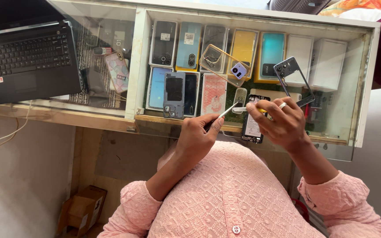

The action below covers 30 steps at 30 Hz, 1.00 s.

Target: The person holds a disassembled phone frame with a detached screen and works on its edge, using a small pry tool and tweezers to lift and adjust components around the frame. They repeatedly reposition the phone and continue prying along its side over the workbench.

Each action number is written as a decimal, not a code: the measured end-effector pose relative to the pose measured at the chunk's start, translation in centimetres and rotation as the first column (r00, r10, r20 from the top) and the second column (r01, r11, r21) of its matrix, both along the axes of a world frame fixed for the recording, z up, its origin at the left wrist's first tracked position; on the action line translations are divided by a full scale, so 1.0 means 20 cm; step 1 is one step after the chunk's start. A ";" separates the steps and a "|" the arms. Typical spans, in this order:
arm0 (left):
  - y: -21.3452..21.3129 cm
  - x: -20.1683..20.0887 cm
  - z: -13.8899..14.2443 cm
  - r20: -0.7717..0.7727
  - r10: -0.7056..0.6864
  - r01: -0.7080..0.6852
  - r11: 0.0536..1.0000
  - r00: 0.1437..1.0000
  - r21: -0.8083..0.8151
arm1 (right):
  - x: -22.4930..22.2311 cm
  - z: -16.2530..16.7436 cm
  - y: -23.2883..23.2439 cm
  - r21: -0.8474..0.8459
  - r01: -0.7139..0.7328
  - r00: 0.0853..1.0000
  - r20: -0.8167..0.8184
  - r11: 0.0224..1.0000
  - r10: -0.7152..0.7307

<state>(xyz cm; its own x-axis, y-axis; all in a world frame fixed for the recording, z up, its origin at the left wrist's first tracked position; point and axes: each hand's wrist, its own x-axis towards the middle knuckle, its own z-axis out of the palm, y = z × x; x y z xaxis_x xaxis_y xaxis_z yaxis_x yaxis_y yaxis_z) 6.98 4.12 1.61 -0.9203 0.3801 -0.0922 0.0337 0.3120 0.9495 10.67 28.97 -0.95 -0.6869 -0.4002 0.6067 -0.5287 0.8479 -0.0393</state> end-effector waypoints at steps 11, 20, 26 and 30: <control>0.03 -0.03 0.00 0.065 -0.020 0.021 1.000 0.998 -0.011 | -0.02 0.13 -0.03 0.044 -0.028 0.997 0.079 0.999 0.024; 0.05 -0.03 0.01 0.033 -0.040 0.040 0.999 0.999 -0.005 | -0.03 0.10 -0.03 0.057 -0.068 0.996 0.064 0.996 0.064; 0.06 -0.04 0.00 0.032 -0.036 0.037 0.999 0.999 -0.027 | -0.01 0.12 -0.02 0.036 -0.043 0.998 0.043 0.998 0.042; 0.07 -0.03 0.01 0.037 -0.056 0.057 0.998 0.998 -0.023 | -0.01 0.14 -0.01 0.024 -0.055 0.996 0.071 0.998 0.053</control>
<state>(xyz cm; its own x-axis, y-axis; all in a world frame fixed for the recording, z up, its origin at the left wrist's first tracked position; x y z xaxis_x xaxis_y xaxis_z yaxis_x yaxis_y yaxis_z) 6.45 5.46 1.87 -0.8932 0.4290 -0.1347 0.0180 0.3336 0.9426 10.44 28.71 1.83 -0.7042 -0.4531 0.5467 -0.5706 0.8193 -0.0560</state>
